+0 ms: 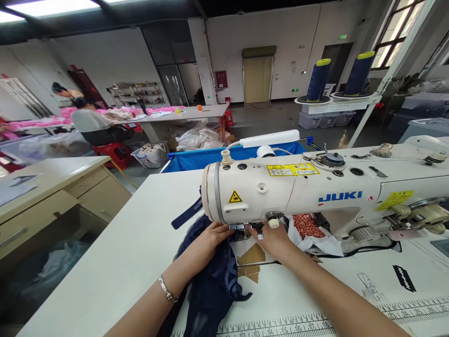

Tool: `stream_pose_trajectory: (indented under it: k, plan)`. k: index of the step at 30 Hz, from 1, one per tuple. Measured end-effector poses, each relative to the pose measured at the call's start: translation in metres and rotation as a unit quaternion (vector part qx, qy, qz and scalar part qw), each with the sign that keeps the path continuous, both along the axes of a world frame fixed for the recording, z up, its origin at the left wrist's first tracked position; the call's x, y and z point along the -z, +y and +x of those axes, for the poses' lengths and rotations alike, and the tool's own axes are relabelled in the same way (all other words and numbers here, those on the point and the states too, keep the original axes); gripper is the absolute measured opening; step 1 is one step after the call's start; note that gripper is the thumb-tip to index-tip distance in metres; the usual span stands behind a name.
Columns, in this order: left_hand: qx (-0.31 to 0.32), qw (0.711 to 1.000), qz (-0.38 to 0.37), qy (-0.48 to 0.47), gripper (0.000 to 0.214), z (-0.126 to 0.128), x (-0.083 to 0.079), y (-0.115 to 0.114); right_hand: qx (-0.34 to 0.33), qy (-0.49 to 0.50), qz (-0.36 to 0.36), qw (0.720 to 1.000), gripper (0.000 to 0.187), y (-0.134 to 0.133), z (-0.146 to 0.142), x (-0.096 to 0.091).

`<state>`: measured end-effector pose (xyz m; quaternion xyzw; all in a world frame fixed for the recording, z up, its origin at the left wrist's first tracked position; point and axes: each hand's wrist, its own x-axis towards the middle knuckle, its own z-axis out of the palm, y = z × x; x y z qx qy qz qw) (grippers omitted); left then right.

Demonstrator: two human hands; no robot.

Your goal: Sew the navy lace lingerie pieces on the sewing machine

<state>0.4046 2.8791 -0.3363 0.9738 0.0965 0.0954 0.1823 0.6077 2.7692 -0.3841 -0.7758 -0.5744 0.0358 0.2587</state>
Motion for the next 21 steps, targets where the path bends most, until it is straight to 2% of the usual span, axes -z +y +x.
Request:
stream_pose_trajectory:
  k: [3,6,11,17,21]
  plan:
    - [-0.005,1.0,-0.013,-0.015,0.047,0.0,0.005,0.001,-0.011,-0.03,-0.038,0.999,0.023,0.002,-0.012,0.008]
    - [-0.003,1.0,-0.016,-0.024,0.045,0.0,0.009,0.003,-0.031,-0.039,-0.035,0.998,0.028,0.002,-0.021,0.009]
    - [0.005,1.0,0.006,-0.017,0.044,0.002,0.007,0.002,-0.008,0.098,0.022,0.995,0.017,0.017,-0.017,0.009]
    - [0.024,0.999,0.048,-0.001,0.037,-0.002,-0.003,0.003,-0.032,0.159,0.023,0.987,0.011,0.029,-0.014,0.023]
    - [-0.033,0.997,0.064,-0.002,0.034,-0.003,0.001,0.01,-0.049,0.177,0.02,0.983,0.012,0.027,-0.016,0.017]
